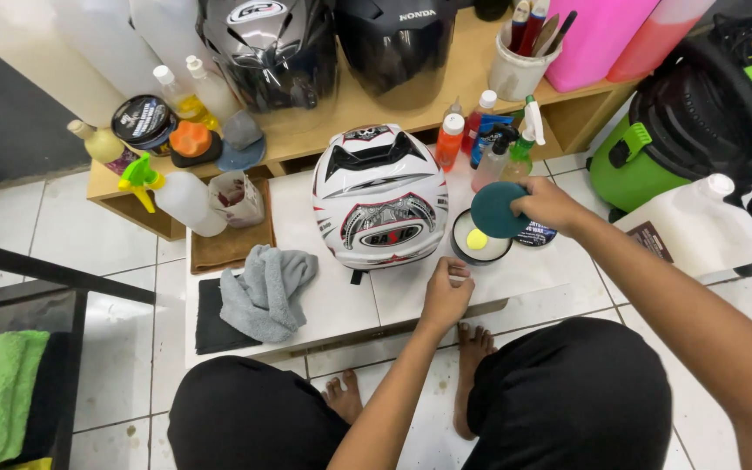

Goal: The person sits on the floor and uses a blue foam applicator to apply a substance to a white motorcycle helmet with red and black graphics. They rub the applicator over the helmet's surface in circular motions, covering the top and sides. The person then places the applicator into a small container of yellow paste and continues the process.

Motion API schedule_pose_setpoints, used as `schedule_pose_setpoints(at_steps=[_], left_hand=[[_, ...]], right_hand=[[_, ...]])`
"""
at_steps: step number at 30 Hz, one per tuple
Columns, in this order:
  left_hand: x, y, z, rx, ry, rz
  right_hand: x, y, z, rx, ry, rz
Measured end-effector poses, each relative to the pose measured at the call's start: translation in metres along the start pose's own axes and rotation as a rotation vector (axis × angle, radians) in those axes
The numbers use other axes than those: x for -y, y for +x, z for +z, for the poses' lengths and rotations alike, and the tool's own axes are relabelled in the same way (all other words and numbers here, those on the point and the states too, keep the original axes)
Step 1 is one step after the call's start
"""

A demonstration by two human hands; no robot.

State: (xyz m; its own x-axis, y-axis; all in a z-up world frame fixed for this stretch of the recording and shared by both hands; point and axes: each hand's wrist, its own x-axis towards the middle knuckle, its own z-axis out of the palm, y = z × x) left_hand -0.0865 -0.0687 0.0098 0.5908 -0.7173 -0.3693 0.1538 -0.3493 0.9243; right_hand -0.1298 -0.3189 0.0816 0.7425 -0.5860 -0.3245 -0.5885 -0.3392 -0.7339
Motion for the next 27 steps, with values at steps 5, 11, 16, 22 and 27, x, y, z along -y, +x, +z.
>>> schedule_pose_setpoints(at_steps=[5,11,16,22,27], left_hand=[[-0.024,0.003,0.011,-0.047,0.146,0.142],[-0.052,0.003,0.019,-0.076,0.406,0.207],[-0.027,0.020,0.030,-0.113,0.435,0.240],[-0.022,0.024,0.032,-0.132,0.441,0.291],[-0.020,0.027,0.034,-0.138,0.440,0.309]], right_hand=[[-0.061,0.034,0.029,0.029,0.029,0.050],[-0.044,0.023,0.045,0.084,0.073,0.085],[-0.044,0.026,0.050,0.154,0.015,0.045],[-0.049,0.026,0.057,-0.025,-0.350,-0.294],[-0.063,0.030,0.055,-0.137,-0.238,-0.325]])
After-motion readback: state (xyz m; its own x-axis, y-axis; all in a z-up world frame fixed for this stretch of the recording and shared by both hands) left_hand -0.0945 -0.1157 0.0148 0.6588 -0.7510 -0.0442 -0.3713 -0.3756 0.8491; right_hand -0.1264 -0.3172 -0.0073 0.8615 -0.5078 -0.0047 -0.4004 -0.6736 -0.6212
